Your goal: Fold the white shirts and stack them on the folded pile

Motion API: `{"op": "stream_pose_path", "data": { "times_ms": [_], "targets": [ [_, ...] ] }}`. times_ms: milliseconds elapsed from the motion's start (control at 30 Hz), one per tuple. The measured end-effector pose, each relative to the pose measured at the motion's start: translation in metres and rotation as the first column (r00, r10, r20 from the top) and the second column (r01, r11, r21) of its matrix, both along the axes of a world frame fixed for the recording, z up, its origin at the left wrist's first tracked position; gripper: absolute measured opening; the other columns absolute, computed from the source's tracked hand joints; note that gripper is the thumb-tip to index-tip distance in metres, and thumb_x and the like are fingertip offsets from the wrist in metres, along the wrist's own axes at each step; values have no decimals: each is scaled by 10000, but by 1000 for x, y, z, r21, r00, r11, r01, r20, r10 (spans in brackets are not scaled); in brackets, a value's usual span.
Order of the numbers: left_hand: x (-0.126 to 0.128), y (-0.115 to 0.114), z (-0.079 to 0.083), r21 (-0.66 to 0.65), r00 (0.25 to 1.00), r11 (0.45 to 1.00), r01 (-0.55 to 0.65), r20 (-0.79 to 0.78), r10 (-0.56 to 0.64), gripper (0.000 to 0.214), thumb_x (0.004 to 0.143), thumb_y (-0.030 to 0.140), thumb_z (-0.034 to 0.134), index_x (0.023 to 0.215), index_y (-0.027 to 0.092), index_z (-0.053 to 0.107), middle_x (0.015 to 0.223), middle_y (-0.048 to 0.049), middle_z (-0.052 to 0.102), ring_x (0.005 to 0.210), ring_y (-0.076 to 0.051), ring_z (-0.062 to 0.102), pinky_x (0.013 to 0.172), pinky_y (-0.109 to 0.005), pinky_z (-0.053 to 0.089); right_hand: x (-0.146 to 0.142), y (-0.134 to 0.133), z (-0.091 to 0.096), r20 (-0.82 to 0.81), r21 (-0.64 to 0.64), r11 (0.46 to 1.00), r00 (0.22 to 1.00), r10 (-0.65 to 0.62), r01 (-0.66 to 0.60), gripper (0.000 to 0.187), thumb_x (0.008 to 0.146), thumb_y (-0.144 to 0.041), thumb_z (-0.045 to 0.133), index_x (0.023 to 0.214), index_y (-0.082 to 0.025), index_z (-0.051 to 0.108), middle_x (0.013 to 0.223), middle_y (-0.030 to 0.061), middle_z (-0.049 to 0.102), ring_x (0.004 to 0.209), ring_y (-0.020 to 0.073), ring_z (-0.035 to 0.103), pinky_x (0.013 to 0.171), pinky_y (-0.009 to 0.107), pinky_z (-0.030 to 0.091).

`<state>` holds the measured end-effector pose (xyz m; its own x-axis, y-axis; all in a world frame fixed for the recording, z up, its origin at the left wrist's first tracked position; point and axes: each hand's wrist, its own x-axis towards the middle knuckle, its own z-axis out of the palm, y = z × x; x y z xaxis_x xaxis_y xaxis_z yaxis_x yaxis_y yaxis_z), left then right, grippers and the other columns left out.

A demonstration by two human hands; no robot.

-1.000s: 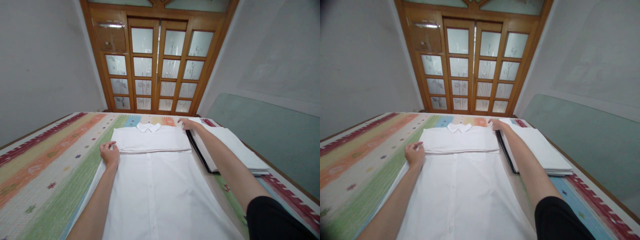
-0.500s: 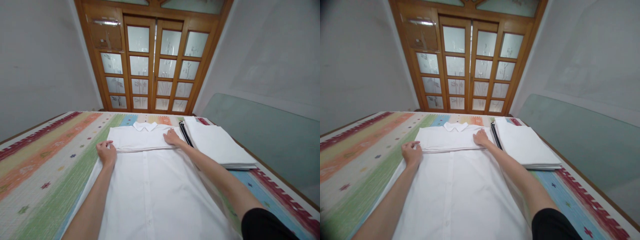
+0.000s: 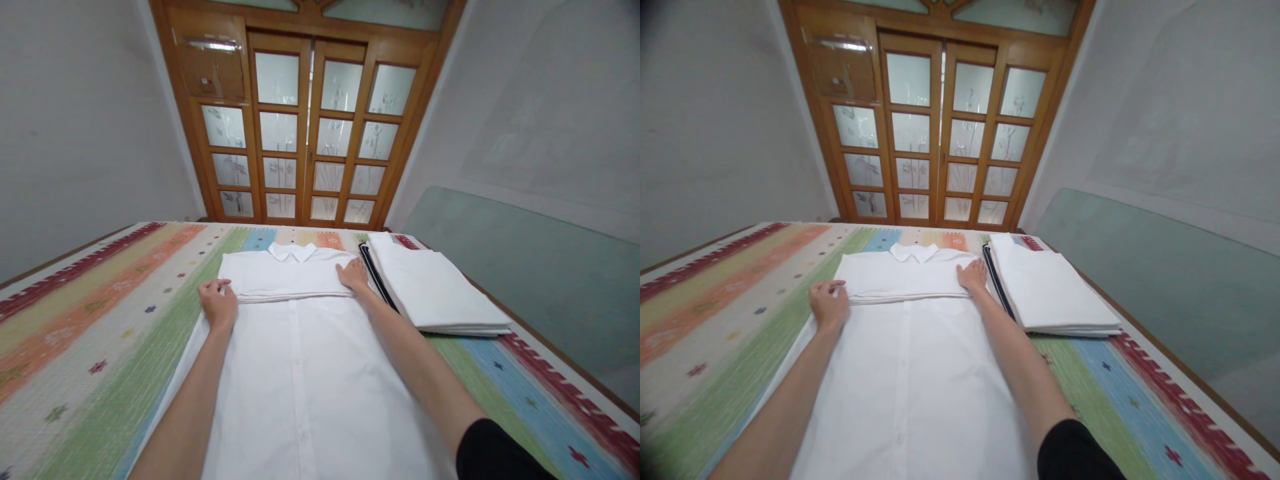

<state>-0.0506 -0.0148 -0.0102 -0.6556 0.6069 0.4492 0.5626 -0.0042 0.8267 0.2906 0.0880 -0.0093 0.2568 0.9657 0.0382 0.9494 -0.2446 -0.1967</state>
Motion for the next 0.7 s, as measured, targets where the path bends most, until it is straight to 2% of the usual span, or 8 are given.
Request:
{"op": "stream_pose_path", "data": {
  "times_ms": [133, 200, 267, 333, 433, 500, 567, 700],
  "targets": [
    [-1, 0, 0, -21, 1000, 1000, 2, -11, -2, 177, 731, 65, 535, 803, 180, 650, 982, -58, 499, 869, -176, 552, 950, -378, 472, 1, 1, 2, 27, 35, 999, 999, -43, 42, 792, 972, -469, 277, 1459, 154, 233, 1553, 320, 202, 1462, 365, 184, 1181, 445, 126],
    [-1, -1, 0, -33, 999, 999, 6, -34, -7, 177, 740, 70, 529, 805, 184, 646, 980, -61, 503, 898, -186, 555, 953, -382, 468, 1, 1, 5, 50, 57, 998, 999, -21, 18, 739, 968, -412, 313, 1444, 152, 276, 1550, 318, 218, 1472, 356, 149, 1187, 450, 87],
    [2, -3, 1, -44, 997, 999, -6, -73, 2, 185, 743, 62, 518, 800, 188, 641, 994, -73, 522, 958, -210, 553, 976, -414, 449, -1, 4, 9, 93, 90, 990, 990, 104, -113, 648, 960, -323, 340, 1453, 98, 315, 1571, 272, 211, 1487, 323, 98, 1192, 441, 48],
    [6, -5, 3, -41, 985, 999, -30, -173, 22, 206, 750, 47, 499, 804, 186, 642, 1061, -103, 556, 1068, -256, 531, 1013, -476, 409, -6, 8, 12, 130, 92, 947, 947, 294, -307, 582, 961, -255, 332, 1471, 26, 331, 1594, 219, 193, 1494, 287, 87, 1192, 425, 56],
    [16, -7, 3, -54, 909, 997, 49, -412, -67, 230, 772, 51, 479, 852, 175, 656, 1185, -137, 591, 1196, -307, 487, 1049, -519, 368, -19, 17, 12, 116, 31, 879, 875, 470, -477, 536, 996, -281, 282, 1475, -59, 370, 1587, 166, 259, 1478, 248, 189, 1178, 386, 151],
    [21, -5, 0, -122, 831, 975, 184, -510, -221, 242, 785, 69, 480, 899, 178, 663, 1189, -134, 622, 1193, -289, 516, 1054, -476, 389, -30, 23, 9, 96, -7, 875, 870, 483, -485, 543, 1013, -340, 256, 1468, -75, 392, 1570, 158, 306, 1460, 246, 248, 1163, 374, 198],
    [23, -2, -3, -207, 777, 943, 260, -535, -331, 253, 804, 92, 474, 937, 187, 668, 1151, -123, 657, 1155, -261, 559, 1045, -433, 418, -38, 28, 5, 84, -30, 886, 882, 463, -462, 576, 1019, -377, 235, 1479, -55, 363, 1572, 172, 292, 1459, 267, 247, 1157, 389, 205],
    [23, 1, -8, -297, 760, 927, 230, -540, -361, 244, 867, 156, 443, 955, 188, 669, 1076, -110, 696, 1114, -240, 599, 1023, -406, 447, -45, 37, 3, 60, -48, 916, 914, 401, -399, 594, 1020, -401, 220, 1514, -80, 296, 1598, 150, 235, 1472, 281, 198, 1163, 419, 175]
  ]
}}
